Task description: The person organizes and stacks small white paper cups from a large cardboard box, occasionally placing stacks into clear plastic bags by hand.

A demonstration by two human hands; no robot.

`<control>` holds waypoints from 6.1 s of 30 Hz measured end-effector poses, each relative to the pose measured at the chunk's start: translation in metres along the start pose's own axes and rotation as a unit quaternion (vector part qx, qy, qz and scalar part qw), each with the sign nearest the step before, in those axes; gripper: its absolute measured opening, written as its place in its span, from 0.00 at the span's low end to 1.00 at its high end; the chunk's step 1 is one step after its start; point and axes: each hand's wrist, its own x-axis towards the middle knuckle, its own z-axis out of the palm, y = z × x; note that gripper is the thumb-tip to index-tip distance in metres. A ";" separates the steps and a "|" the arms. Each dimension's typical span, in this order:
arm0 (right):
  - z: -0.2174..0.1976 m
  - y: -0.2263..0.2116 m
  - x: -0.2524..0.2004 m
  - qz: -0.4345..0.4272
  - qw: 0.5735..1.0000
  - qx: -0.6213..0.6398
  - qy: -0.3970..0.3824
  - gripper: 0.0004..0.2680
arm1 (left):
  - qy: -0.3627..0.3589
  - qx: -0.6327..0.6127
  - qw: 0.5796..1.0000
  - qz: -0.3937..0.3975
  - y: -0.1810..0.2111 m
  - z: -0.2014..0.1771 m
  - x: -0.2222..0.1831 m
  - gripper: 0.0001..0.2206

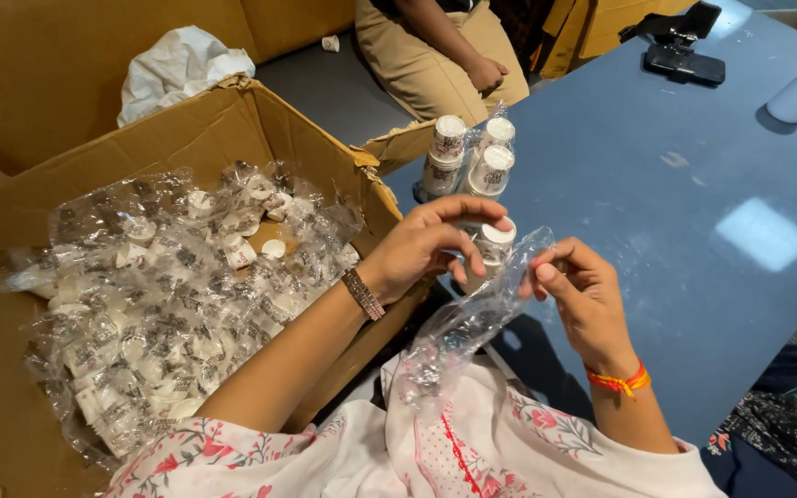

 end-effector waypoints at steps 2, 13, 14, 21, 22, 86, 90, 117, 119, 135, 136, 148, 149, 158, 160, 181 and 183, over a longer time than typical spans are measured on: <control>-0.008 0.013 -0.007 0.020 0.999 0.045 0.008 0.06 | -0.026 0.030 0.999 -0.006 -0.035 -0.009 0.006 0.18; 0.005 0.031 -0.001 0.035 0.982 0.184 0.019 0.06 | 0.039 0.172 0.984 0.011 -0.069 -0.013 0.012 0.12; 0.004 0.035 -0.001 0.027 0.986 0.155 0.053 0.07 | 0.071 0.167 0.983 0.017 -0.072 -0.016 0.013 0.11; 0.021 0.009 0.037 0.016 0.988 -0.006 0.154 0.06 | 0.125 0.126 0.981 0.076 -0.089 -0.031 0.027 0.08; 0.021 0.009 0.039 0.016 0.988 -0.004 0.155 0.06 | 0.124 0.128 0.981 0.074 -0.090 -0.029 0.029 0.08; 0.005 0.071 0.030 0.002 0.990 -0.064 0.128 0.09 | 0.287 0.257 0.923 0.012 -0.120 -0.018 0.033 0.07; 0.002 0.076 0.030 0.010 0.990 -0.062 0.129 0.09 | 0.277 0.255 0.926 -0.037 -0.132 -0.027 0.035 0.09; -0.017 0.092 0.035 0.059 0.991 0.004 0.116 0.09 | 0.234 0.531 0.814 -0.023 -0.154 -0.036 0.035 0.14; -0.019 0.094 0.035 0.062 0.992 0.004 0.112 0.09 | 0.230 0.540 0.810 -0.021 -0.161 -0.041 0.036 0.15; -0.032 0.125 0.039 0.125 0.985 -0.064 0.101 0.06 | 0.191 0.479 0.845 -0.142 -0.147 -0.034 0.032 0.16; -0.031 0.122 0.041 0.127 0.985 -0.064 0.102 0.06 | 0.190 0.479 0.845 -0.144 -0.140 -0.031 0.033 0.16; -0.022 0.115 0.037 0.036 0.992 -0.031 0.118 0.06 | 0.181 0.033 0.966 -0.182 -0.140 -0.031 0.030 0.09; -0.019 0.111 0.036 0.022 0.991 -0.024 0.127 0.06 | 0.182 0.018 0.970 -0.161 -0.143 -0.032 0.030 0.08; -0.021 0.106 0.028 -0.075 0.984 -0.032 0.160 0.06 | 0.173 -0.063 0.971 -0.151 -0.131 -0.023 0.024 0.06; -0.021 0.101 0.030 -0.090 0.983 -0.036 0.157 0.06 | 0.163 -0.060 0.970 -0.168 -0.134 -0.027 0.025 0.06; -0.019 0.112 0.026 -0.059 0.994 0.069 0.066 0.12 | 0.073 -0.070 0.995 -0.001 -0.132 -0.032 0.023 0.06; -0.013 0.102 0.025 -0.088 0.994 -0.023 0.053 0.10 | 0.067 -0.066 0.995 0.015 -0.130 -0.031 0.022 0.07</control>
